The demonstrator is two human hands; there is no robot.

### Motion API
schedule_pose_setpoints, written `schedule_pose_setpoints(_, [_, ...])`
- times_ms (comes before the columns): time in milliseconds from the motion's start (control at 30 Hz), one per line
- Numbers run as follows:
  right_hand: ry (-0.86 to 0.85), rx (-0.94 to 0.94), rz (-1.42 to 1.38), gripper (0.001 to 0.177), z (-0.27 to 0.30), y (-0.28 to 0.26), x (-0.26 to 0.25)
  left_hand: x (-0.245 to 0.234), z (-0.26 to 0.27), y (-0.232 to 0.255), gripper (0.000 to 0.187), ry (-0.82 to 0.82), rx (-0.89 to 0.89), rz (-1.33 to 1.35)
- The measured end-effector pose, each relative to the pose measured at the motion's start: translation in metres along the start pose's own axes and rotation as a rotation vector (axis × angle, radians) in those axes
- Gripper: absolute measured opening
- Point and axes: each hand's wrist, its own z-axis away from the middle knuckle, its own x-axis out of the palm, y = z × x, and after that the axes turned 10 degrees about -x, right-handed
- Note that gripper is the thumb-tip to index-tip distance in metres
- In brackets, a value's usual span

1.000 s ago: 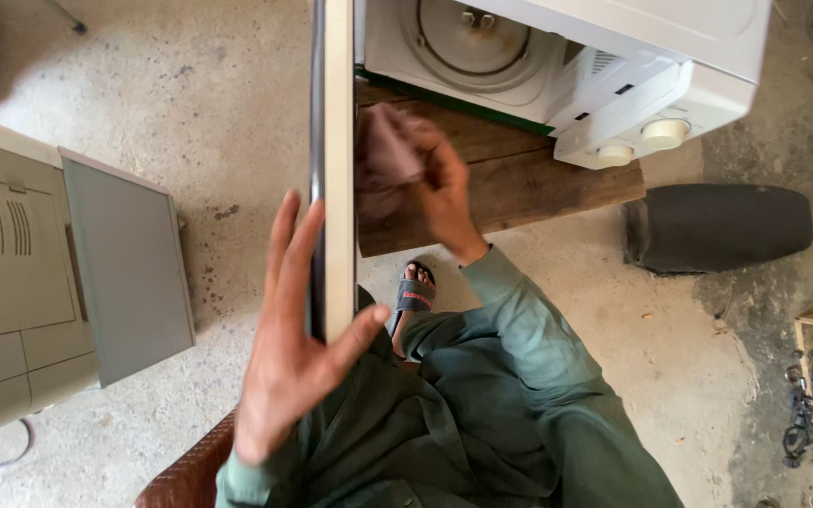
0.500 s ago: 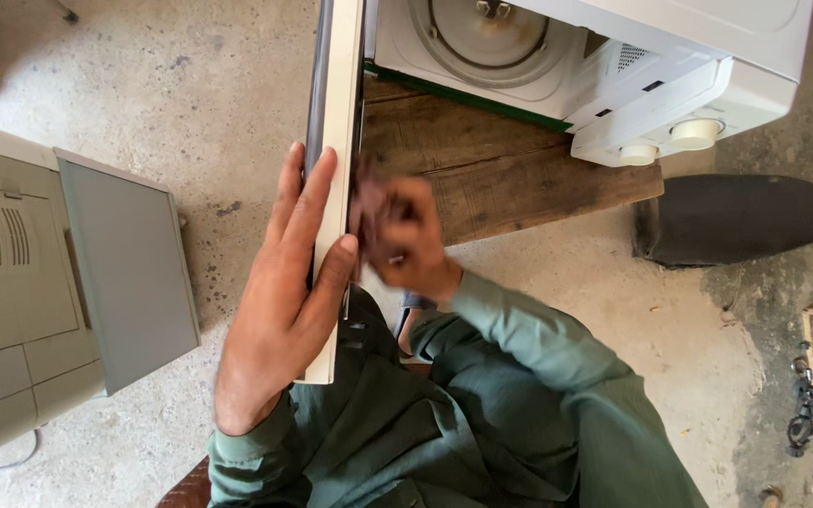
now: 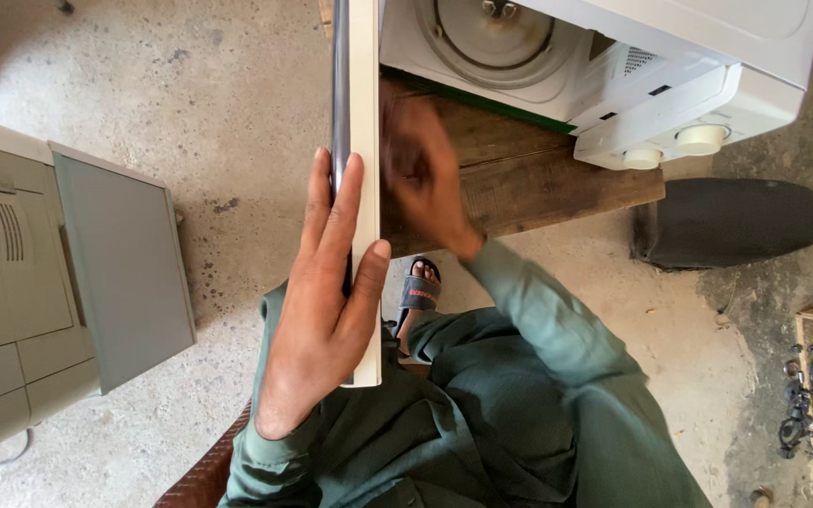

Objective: The person removes the glass turntable from a microwave and wipes it with a cloth on both sides. After cleaning, the person places the turntable back into the microwave and wipes the interior door frame and control panel area.

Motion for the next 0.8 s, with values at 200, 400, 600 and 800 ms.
schedule_pose_setpoints(200, [-0.273, -0.268, -0.137, 0.019, 0.080, -0.039, -0.010, 0.000, -0.016, -0.007, 0.069, -0.059, -0.041, 0.002])
schedule_pose_setpoints(400, [-0.245, -0.346, -0.113, 0.020, 0.083, -0.021, 0.002, 0.000, -0.022, -0.013, 0.065, 0.141, 0.249, -0.233])
schedule_pose_setpoints(600, [-0.058, -0.354, 0.182, 0.057, 0.003, 0.014, 0.005, -0.007, -0.017, -0.020, 0.080, -0.009, -0.003, 0.138])
schedule_pose_setpoints(800, [0.115, -0.243, 0.138, 0.044, -0.039, 0.030, 0.020, -0.004, -0.018, -0.030, 0.077, 0.014, 0.038, 0.088])
